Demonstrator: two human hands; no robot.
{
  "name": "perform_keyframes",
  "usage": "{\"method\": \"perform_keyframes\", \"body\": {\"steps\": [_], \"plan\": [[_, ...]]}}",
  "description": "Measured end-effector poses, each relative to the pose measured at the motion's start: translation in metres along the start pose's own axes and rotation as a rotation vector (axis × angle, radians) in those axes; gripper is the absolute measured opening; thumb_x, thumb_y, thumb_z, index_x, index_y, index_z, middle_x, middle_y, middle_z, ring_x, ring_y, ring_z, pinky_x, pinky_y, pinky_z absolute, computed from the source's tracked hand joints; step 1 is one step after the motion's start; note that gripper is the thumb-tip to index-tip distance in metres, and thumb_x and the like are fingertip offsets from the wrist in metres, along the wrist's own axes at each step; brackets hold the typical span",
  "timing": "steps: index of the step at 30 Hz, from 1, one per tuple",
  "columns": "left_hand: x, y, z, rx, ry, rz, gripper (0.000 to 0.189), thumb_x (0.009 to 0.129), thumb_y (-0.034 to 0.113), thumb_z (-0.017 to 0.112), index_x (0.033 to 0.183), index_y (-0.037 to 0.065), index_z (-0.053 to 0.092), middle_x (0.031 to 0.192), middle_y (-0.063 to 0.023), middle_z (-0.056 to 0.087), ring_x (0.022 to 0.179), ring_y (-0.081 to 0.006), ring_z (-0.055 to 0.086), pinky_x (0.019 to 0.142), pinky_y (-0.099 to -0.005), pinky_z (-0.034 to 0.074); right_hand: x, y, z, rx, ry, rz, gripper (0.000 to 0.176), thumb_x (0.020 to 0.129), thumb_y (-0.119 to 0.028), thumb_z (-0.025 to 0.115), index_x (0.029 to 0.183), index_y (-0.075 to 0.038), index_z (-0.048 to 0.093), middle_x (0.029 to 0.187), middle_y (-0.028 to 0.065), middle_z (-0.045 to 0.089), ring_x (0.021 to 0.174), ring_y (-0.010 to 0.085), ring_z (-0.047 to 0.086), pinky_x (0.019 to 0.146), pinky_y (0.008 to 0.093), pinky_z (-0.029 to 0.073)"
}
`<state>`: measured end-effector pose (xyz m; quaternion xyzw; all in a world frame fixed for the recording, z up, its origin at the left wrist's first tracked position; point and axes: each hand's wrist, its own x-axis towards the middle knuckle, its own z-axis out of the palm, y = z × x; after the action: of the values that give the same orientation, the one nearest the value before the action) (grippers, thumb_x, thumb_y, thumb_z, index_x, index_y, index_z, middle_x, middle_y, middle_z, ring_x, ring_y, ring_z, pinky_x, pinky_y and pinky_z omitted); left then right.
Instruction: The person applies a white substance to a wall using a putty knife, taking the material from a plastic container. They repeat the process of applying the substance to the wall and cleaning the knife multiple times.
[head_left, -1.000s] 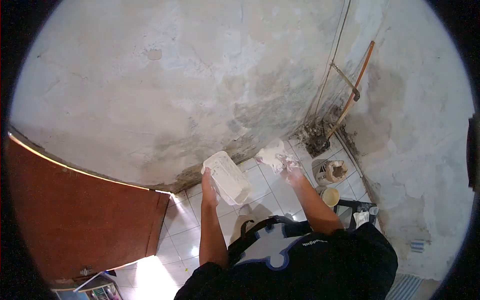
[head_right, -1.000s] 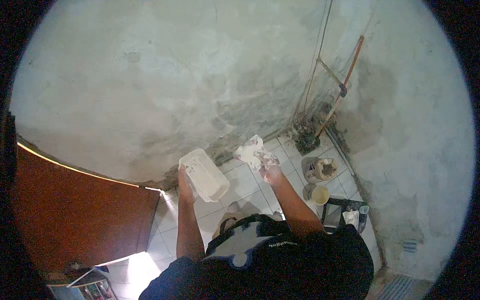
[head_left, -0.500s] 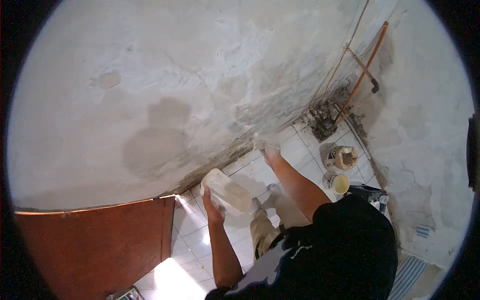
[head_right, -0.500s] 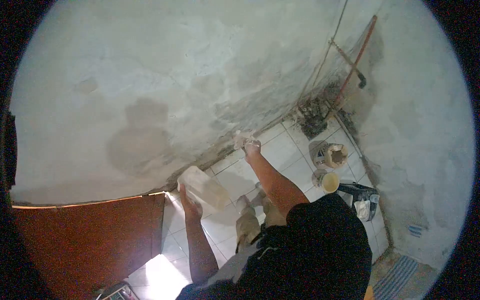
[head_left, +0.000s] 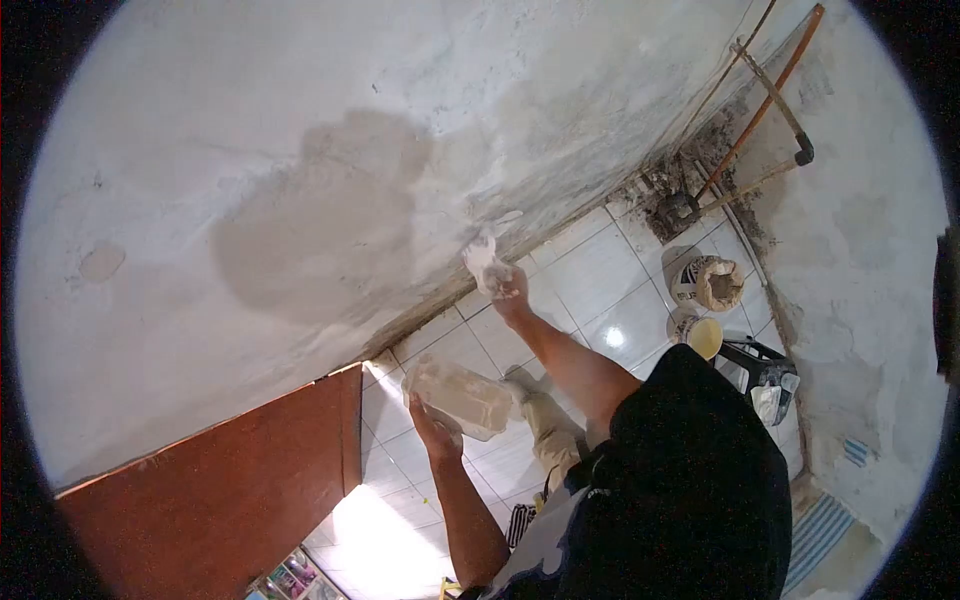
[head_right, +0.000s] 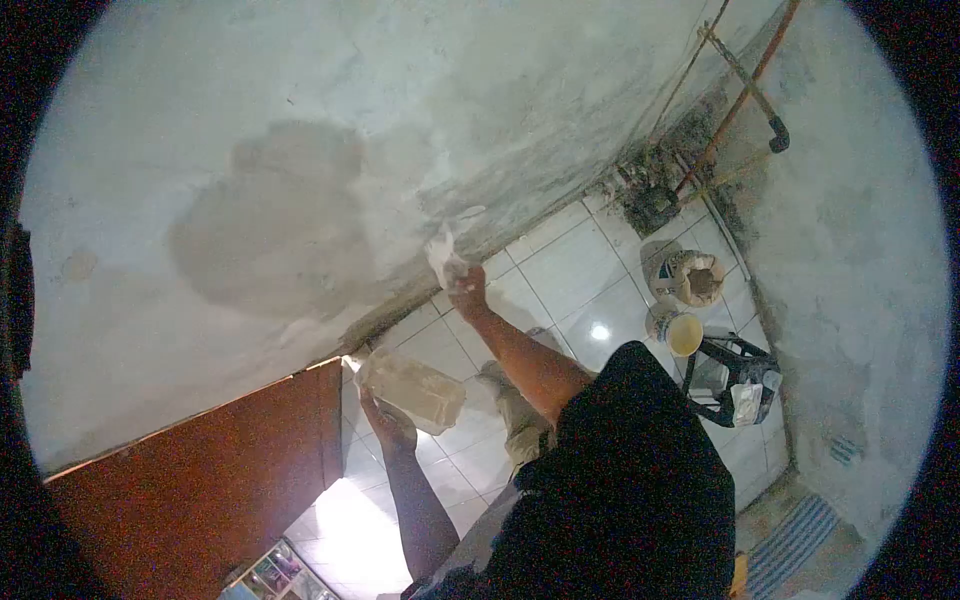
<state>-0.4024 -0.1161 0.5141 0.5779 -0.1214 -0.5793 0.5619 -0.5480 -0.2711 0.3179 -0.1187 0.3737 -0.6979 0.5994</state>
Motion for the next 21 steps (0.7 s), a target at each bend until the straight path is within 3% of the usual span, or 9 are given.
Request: {"method": "perform_keyframes", "body": {"steps": [1, 5, 10, 14, 16, 20, 21], "plan": [[0.002, 0.002, 0.001, -0.022, 0.025, -0.012, 0.061, 0.092, 0.048, 0.046, 0.136, 0.006, 0.04, 0.134, -0.0114, 0.046, 0.125, -0.0286, 0.043, 0.105, -0.0424, 0.033, -0.001, 0.0, -0.013, 0.17, -0.003, 0.034, 0.011, 0.084, -0.008, 0.053, 0.092, -0.004, 0.059, 0.076, -0.0037, 0.053, 0.071, 0.0093, 0.052, 0.061, 0.026, 0.044], [0.003, 0.01, 0.009, 0.0, -0.023, -0.008, 0.063, 0.092, 0.05, 0.045, 0.136, 0.005, 0.04, 0.134, -0.0114, 0.046, 0.125, -0.0283, 0.043, 0.105, -0.042, 0.034, 0.046, 0.041, -0.102, 0.013, 0.082, -0.155, 0.015, 0.088, -0.015, 0.057, 0.097, -0.003, 0.06, 0.082, -0.0021, 0.059, 0.074, 0.0103, 0.056, 0.063, 0.0266, 0.047], [0.003, 0.006, 0.011, 0.063, -0.045, 0.024, 0.063, 0.092, 0.051, 0.045, 0.136, 0.005, 0.04, 0.134, -0.0117, 0.047, 0.124, -0.0279, 0.044, 0.104, -0.0423, 0.034, 0.062, -0.045, -0.044, -0.205, 0.285, -0.075, 0.014, 0.09, -0.015, 0.056, 0.102, -0.008, 0.061, 0.087, 0.0011, 0.062, 0.08, 0.0128, 0.06, 0.07, 0.0284, 0.05], [0.005, -0.001, 0.008, 0.073, -0.035, 0.013, 0.065, 0.092, 0.052, 0.045, 0.136, 0.005, 0.039, 0.134, -0.0117, 0.047, 0.124, -0.028, 0.044, 0.104, -0.043, 0.034, 0.098, -0.024, -0.028, -0.29, 0.298, 0.113, 0.011, 0.087, -0.011, 0.058, 0.098, -0.011, 0.06, 0.084, 0.002, 0.061, 0.077, 0.0143, 0.06, 0.07, 0.0285, 0.051], [0.005, -0.004, 0.003, 0.065, -0.058, -0.032, 0.064, 0.09, 0.054, 0.048, 0.137, 0.012, 0.039, 0.134, -0.0106, 0.046, 0.126, -0.0265, 0.042, 0.105, -0.0444, 0.034, 0.083, 0.009, -0.022, -0.45, 0.167, -0.053, 0.01, 0.082, -0.012, 0.059, 0.092, -0.01, 0.06, 0.081, 0.0031, 0.062, 0.073, 0.0162, 0.06, 0.067, 0.0308, 0.05], [0.01, -0.005, 0.009, 0.066, -0.061, -0.04, 0.062, 0.092, 0.05, 0.045, 0.136, 0.006, 0.04, 0.134, -0.0111, 0.048, 0.125, -0.0273, 0.043, 0.105, -0.0417, 0.033, 0.05, 0.055, -0.011, -0.741, -0.075, -0.411, 0.008, 0.073, -0.013, 0.061, 0.08, -0.009, 0.06, 0.075, 0.0055, 0.063, 0.065, 0.0202, 0.06, 0.061, 0.0352, 0.049], [0.01, -0.003, 0.012, 0.055, -0.048, -0.057, 0.061, 0.093, 0.049, 0.045, 0.136, 0.006, 0.041, 0.134, -0.0108, 0.048, 0.125, -0.027, 0.043, 0.106, -0.041, 0.032, 0.041, 0.052, -0.011, -0.732, -0.063, -0.412, 0.008, 0.073, -0.013, 0.061, 0.08, -0.009, 0.06, 0.075, 0.0055, 0.063, 0.065, 0.0202, 0.06, 0.061, 0.0352, 0.049]]}}
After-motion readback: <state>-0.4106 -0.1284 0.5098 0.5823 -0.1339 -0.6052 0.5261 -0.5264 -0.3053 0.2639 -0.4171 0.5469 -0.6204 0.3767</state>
